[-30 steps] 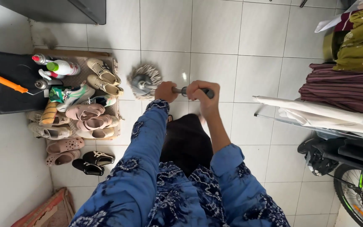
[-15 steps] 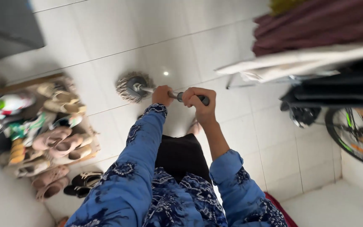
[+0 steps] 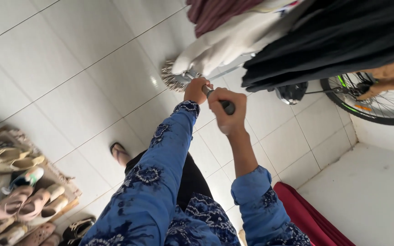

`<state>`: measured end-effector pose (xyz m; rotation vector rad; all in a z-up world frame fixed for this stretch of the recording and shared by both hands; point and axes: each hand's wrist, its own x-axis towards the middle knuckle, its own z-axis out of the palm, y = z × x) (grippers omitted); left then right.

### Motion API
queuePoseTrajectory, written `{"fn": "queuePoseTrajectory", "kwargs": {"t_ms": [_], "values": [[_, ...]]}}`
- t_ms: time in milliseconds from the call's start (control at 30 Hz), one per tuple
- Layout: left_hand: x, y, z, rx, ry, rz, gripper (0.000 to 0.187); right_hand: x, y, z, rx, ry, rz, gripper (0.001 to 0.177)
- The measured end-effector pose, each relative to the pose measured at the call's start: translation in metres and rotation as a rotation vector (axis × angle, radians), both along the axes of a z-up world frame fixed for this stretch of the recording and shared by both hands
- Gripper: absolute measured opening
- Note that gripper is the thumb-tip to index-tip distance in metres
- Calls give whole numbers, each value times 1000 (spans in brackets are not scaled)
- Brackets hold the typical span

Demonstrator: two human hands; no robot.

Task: The person mops a tiled floor with a spin mop, moving through a cluttered room and around various objects including a fan, water bottles, and a clothes rack. The person briefly picks up a small black object from the floor at 00:53 and places it back down before continuing to mop.

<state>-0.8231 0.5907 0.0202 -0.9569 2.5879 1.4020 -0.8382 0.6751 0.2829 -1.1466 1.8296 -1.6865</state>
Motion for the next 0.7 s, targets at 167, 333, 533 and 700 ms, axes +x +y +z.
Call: {"fn": "queuePoseTrajectory", "kwargs": {"t_ms": [167, 333, 533, 700], "values": [[-36, 8, 5, 145, 104, 0, 33, -19, 20, -25, 8, 100, -23, 17], [-49, -4, -2, 56, 53, -131, 34, -29, 21, -33, 25, 127, -32, 16], [-2, -29, 10, -4, -7, -2, 35, -20, -4, -22, -35, 17, 118, 18], [113, -61, 1, -32, -66, 174, 31, 56, -43, -23, -45, -150, 295, 19]]}}
